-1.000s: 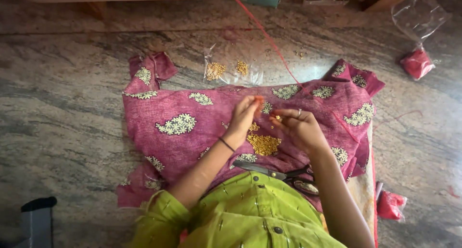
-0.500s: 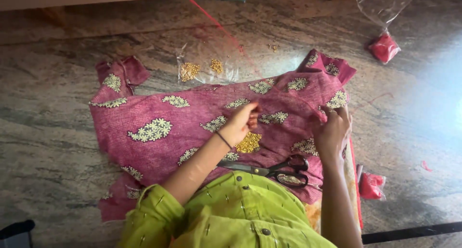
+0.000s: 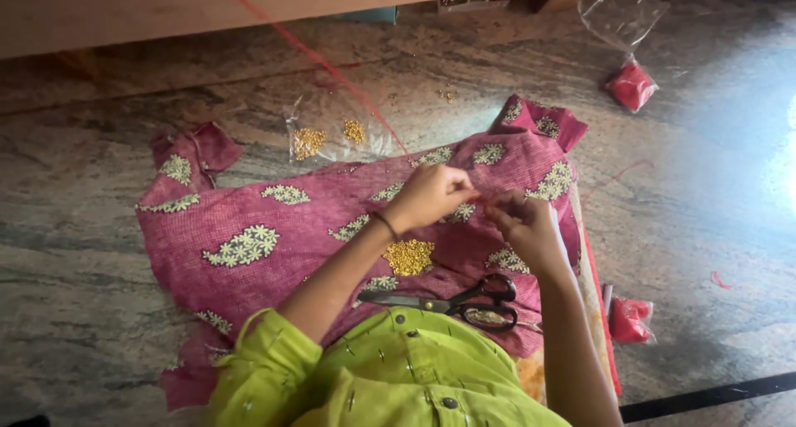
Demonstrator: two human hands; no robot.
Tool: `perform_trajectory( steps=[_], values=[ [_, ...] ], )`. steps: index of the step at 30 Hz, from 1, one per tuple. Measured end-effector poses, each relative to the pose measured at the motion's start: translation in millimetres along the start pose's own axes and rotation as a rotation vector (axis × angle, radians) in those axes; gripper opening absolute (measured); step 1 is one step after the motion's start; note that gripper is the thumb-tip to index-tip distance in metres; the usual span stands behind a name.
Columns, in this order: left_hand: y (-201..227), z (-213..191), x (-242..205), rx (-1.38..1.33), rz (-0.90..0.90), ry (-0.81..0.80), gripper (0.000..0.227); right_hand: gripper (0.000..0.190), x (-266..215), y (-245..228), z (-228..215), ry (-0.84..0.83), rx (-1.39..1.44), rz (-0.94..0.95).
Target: Adding decorative beads and trim to a sari border by hand.
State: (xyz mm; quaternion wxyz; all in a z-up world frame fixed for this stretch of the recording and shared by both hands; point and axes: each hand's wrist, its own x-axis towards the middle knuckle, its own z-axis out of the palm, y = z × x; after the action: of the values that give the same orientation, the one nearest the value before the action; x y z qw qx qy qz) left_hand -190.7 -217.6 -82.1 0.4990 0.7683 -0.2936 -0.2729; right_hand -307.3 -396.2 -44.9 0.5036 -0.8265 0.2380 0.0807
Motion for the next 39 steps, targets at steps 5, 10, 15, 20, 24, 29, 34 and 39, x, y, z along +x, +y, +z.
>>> perform_trajectory(
  steps=[5, 10, 15, 20, 24, 29, 34, 39],
  values=[
    [0.2, -24.6, -11.2, -0.014, -0.021, -0.083, 0.027, 0.009, 6.6, -21.0, 1.3, -0.153, 0.129, -0.007],
    [-12.0, -34.2, -14.1, -0.346, -0.029, -0.141, 0.014, 0.014, 17.4, -39.1, -17.1, -0.188, -0.050, -0.123],
    [-21.4, -70.6, -27.3, -0.365, -0.061, -0.006, 0.011, 0.017, 24.3, -47.7, -37.5, -0.144, -0.212, -0.112],
    [-46.6, -85.2, -36.1, -0.575, 0.011, 0.086, 0.009, 0.015, 35.5, -38.8, -38.4, -0.026, -0.092, -0.114],
    [-51.1, -73.9, -43.5, -0.748, -0.055, 0.137, 0.015, 0.004, 51.6, -40.4, -29.6, 0.045, 0.751, -0.146],
    [-55.8, -79.3, -43.1, -1.378, 0.071, 0.208, 0.030, 0.010, 57.7, -78.0, -1.1, 0.022, 1.201, -0.165],
    [10.4, -110.2, -52.0, -1.791, 0.107, 0.241, 0.054, 0.010, 37.9, -122.6, 52.6, -0.116, 0.657, -0.272],
    [34.5, -123.7, -63.2, -1.834, 0.196, 0.207, 0.068, 0.014, 16.6, -159.3, 83.8, -0.092, 0.501, -0.264]
  ],
)
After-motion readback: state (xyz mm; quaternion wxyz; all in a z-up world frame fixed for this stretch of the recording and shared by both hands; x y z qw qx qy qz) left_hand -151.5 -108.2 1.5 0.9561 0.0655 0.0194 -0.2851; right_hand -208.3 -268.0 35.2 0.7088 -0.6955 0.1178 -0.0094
